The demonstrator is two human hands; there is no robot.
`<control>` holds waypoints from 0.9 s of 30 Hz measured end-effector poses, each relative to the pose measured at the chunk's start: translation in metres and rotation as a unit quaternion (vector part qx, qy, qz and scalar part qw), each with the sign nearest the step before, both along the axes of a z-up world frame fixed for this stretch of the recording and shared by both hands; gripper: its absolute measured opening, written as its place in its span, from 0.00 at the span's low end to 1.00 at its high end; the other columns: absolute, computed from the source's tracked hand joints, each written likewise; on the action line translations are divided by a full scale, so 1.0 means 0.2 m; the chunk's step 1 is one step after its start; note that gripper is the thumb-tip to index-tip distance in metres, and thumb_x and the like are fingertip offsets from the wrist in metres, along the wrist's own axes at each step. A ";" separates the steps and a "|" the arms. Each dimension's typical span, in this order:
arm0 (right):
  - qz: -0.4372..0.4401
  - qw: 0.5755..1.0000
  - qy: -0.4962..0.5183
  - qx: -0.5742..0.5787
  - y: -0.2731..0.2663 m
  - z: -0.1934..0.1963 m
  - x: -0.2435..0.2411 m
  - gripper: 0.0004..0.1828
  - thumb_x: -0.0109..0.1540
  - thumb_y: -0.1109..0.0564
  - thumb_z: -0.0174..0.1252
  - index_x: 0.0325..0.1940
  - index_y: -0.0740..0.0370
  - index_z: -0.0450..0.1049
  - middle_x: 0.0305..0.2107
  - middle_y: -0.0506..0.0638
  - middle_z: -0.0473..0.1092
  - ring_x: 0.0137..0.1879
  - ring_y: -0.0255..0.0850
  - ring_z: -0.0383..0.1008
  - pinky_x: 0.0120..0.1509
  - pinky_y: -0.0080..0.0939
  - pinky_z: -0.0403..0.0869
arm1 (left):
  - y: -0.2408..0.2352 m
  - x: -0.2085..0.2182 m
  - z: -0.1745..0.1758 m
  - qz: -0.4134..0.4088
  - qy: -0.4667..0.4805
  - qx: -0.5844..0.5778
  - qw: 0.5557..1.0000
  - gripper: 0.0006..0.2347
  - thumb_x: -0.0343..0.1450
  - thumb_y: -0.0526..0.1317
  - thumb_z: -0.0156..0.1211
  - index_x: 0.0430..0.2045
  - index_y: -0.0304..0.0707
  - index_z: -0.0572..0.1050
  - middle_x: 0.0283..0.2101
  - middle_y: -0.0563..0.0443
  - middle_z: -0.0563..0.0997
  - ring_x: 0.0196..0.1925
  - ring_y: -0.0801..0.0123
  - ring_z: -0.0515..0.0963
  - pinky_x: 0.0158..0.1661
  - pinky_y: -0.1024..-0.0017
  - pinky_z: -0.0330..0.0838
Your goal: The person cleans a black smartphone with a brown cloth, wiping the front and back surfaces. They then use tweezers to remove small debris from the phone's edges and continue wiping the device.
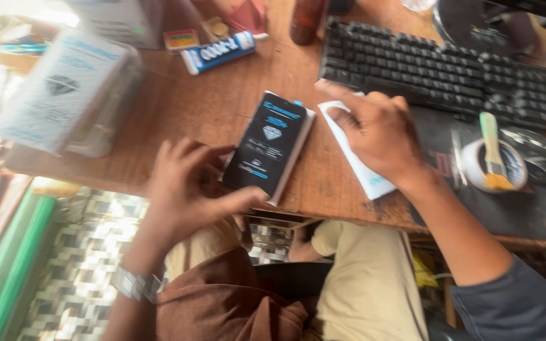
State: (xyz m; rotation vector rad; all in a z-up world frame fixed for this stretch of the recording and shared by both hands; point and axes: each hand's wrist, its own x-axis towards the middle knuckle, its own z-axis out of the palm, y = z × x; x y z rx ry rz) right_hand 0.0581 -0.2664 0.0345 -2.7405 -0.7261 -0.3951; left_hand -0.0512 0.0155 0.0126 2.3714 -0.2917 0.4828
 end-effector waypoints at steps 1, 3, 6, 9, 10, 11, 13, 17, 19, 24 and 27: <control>0.007 0.999 0.018 0.038 0.01 0.01 0.01 0.24 0.68 0.48 0.60 0.70 0.41 0.72 0.25 0.49 0.73 0.38 0.43 0.72 0.51 0.47 0.66 | -0.04 -0.04 -0.01 0.043 0.011 0.003 0.999 0.33 0.52 0.60 0.79 0.44 0.34 0.81 0.35 0.48 0.79 0.44 0.59 0.73 0.48 0.58 0.68; 0.021 0.992 0.055 0.111 0.03 0.00 0.02 0.32 0.65 0.44 0.62 0.74 0.46 0.67 0.26 0.48 0.72 0.41 0.42 0.73 0.50 0.47 0.70 | -0.14 -0.11 -0.05 0.128 0.034 0.007 0.991 0.36 0.51 0.63 0.78 0.45 0.36 0.80 0.40 0.44 0.76 0.48 0.54 0.68 0.50 0.57 0.65; 0.047 0.978 0.108 0.170 0.06 -0.05 0.05 0.32 0.60 0.41 0.65 0.66 0.53 0.73 0.37 0.49 0.74 0.37 0.48 0.71 0.46 0.49 0.73 | -0.21 -0.15 -0.09 0.183 0.090 -0.007 0.979 0.41 0.50 0.64 0.78 0.51 0.36 0.76 0.42 0.42 0.73 0.48 0.52 0.66 0.48 0.56 0.65; 0.093 0.989 0.006 0.111 0.10 -0.12 0.08 0.30 0.60 0.39 0.70 0.60 0.60 0.78 0.45 0.55 0.73 0.53 0.51 0.70 0.57 0.51 0.69 | -0.23 -0.17 -0.11 0.198 0.060 -0.039 0.978 0.33 0.57 0.60 0.76 0.50 0.38 0.77 0.42 0.43 0.73 0.50 0.52 0.66 0.51 0.54 0.64; 0.093 0.990 0.003 0.108 0.11 -0.13 0.10 0.30 0.59 0.39 0.70 0.58 0.59 0.79 0.45 0.55 0.73 0.53 0.51 0.69 0.59 0.52 0.68 | -0.24 -0.16 -0.11 0.207 0.062 -0.036 0.976 0.33 0.56 0.60 0.76 0.49 0.38 0.77 0.42 0.43 0.73 0.50 0.51 0.65 0.51 0.52 0.63; 0.089 0.990 0.001 0.105 0.11 -0.14 0.11 0.30 0.57 0.39 0.71 0.56 0.59 0.80 0.45 0.55 0.72 0.54 0.51 0.68 0.60 0.52 0.67 | -0.24 -0.15 -0.11 0.212 0.065 -0.033 0.974 0.33 0.55 0.59 0.77 0.48 0.39 0.77 0.42 0.42 0.73 0.50 0.50 0.65 0.52 0.51 0.62; 0.079 0.991 0.009 0.104 0.11 -0.16 0.12 0.30 0.55 0.38 0.72 0.53 0.58 0.81 0.44 0.55 0.72 0.55 0.51 0.66 0.62 0.52 0.65 | -0.25 -0.14 -0.10 0.216 0.059 -0.037 0.974 0.32 0.54 0.58 0.78 0.48 0.40 0.77 0.43 0.42 0.73 0.51 0.50 0.64 0.53 0.49 0.59; 0.068 0.991 0.033 0.111 0.11 -0.17 0.12 0.29 0.55 0.37 0.71 0.51 0.57 0.81 0.44 0.54 0.71 0.55 0.50 0.66 0.63 0.51 0.64 | -0.28 -0.15 -0.11 0.192 0.022 -0.051 0.980 0.28 0.57 0.56 0.78 0.49 0.48 0.77 0.47 0.45 0.75 0.55 0.53 0.65 0.56 0.52 0.56; 0.068 0.990 0.044 0.112 0.11 -0.16 0.12 0.29 0.55 0.37 0.71 0.50 0.57 0.81 0.44 0.53 0.72 0.55 0.50 0.66 0.62 0.51 0.64 | -0.28 -0.15 -0.11 0.185 0.022 -0.061 0.981 0.32 0.57 0.55 0.78 0.53 0.45 0.74 0.48 0.46 0.76 0.55 0.54 0.66 0.57 0.53 0.55; 0.041 0.988 0.106 0.107 0.12 -0.10 0.12 0.27 0.52 0.37 0.72 0.46 0.56 0.82 0.42 0.52 0.72 0.55 0.49 0.67 0.60 0.50 0.66 | -0.28 -0.15 -0.07 0.183 0.041 -0.088 0.978 0.43 0.54 0.53 0.80 0.63 0.35 0.64 0.46 0.45 0.77 0.52 0.57 0.68 0.56 0.55 0.54; 0.017 0.988 0.129 0.087 0.10 -0.08 0.10 0.27 0.52 0.37 0.71 0.47 0.55 0.81 0.41 0.52 0.72 0.54 0.46 0.69 0.58 0.48 0.68 | -0.31 -0.16 -0.06 0.192 0.047 -0.110 0.974 0.45 0.52 0.49 0.82 0.64 0.36 0.62 0.48 0.46 0.78 0.51 0.57 0.68 0.55 0.57 0.55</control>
